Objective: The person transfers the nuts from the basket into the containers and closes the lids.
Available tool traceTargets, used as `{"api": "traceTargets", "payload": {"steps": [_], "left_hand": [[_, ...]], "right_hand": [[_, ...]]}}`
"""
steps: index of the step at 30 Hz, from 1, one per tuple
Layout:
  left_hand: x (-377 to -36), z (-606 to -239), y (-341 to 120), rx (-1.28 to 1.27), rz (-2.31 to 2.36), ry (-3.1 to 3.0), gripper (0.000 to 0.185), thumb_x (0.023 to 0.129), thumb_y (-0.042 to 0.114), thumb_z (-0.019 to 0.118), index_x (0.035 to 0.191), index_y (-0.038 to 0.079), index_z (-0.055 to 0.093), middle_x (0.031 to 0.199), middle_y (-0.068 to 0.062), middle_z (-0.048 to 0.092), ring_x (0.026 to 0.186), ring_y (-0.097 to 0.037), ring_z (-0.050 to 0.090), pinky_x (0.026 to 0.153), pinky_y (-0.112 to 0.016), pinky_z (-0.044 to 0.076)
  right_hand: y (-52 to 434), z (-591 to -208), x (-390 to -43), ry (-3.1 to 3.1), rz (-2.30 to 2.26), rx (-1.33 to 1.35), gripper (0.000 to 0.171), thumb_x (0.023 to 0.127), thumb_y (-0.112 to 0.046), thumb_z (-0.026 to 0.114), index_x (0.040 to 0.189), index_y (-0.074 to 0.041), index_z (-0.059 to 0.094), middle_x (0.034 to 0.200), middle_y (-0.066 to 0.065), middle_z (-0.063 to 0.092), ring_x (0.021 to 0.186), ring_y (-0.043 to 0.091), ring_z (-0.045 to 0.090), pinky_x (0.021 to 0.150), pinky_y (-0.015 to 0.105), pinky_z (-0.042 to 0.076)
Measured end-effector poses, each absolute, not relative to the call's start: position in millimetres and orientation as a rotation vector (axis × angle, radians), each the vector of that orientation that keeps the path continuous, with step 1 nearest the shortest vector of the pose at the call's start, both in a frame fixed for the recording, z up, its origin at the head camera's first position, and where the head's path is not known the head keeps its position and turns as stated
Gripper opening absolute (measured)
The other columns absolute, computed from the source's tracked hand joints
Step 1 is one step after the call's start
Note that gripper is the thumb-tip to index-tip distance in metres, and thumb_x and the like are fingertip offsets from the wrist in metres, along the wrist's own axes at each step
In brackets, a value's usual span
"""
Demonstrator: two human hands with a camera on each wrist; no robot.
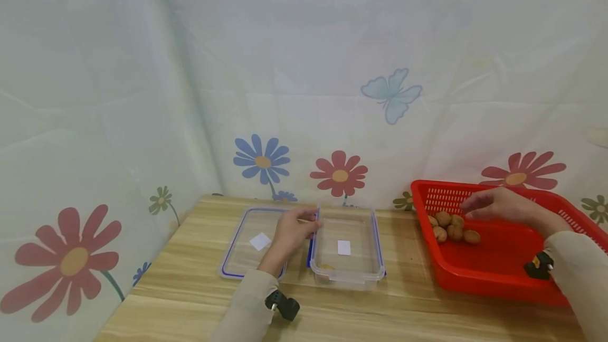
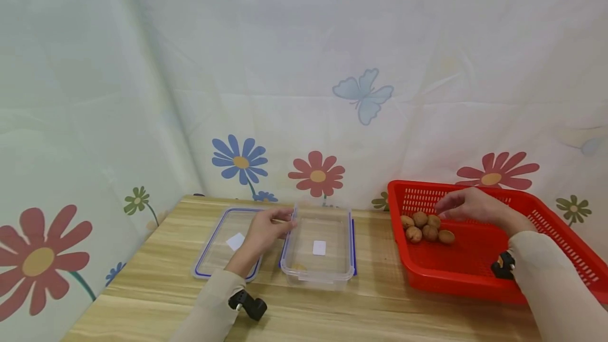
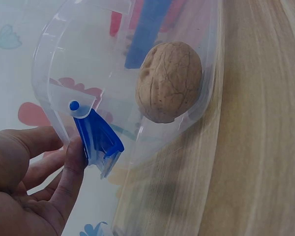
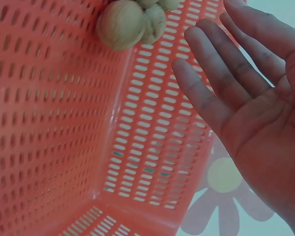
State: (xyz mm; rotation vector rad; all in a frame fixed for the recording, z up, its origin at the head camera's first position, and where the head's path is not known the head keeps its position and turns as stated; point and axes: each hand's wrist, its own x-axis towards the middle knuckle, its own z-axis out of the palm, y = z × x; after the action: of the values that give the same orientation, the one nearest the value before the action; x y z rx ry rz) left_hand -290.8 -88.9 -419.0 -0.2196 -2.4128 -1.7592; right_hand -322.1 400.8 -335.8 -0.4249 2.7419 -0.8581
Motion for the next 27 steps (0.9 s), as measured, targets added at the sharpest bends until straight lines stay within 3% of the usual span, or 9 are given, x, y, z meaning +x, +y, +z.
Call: {"api": "traceTargets", "payload": {"steps": [16, 27], "left_hand": [[-292.0, -419.0, -88.8, -0.208, -1.768, -2.411, 0.036, 0.094, 0.002, 0.080, 0.128, -0.005, 0.073, 0.105, -0.016, 0.073, 0.084, -0.024, 0.075, 0.072, -0.032, 0.066], [-292.0, -419.4, -88.8, -0.203, -1.757, -2.416, 0.036, 0.093, 0.002, 0.080, 0.128, -0.005, 0.073, 0.106, -0.017, 0.074, 0.084, -0.024, 0.075, 0.072, -0.033, 0.066]], "right_hand": [[415.7, -349.7, -327.3, 2.672, -0.811, -0.426, 0.043, 0.096, -0.016, 0.080, 0.130, 0.007, 0.068, 0.124, 0.022, 0.072, 0.106, 0.032, 0.069, 0.093, 0.052, 0.063], [412.3, -353.4, -328.6, 2.687, -0.694, -0.430, 0.042, 0.091, -0.023, 0.086, 0.126, -0.003, 0.075, 0.119, 0.011, 0.074, 0.102, 0.024, 0.066, 0.097, 0.062, 0.058]]}}
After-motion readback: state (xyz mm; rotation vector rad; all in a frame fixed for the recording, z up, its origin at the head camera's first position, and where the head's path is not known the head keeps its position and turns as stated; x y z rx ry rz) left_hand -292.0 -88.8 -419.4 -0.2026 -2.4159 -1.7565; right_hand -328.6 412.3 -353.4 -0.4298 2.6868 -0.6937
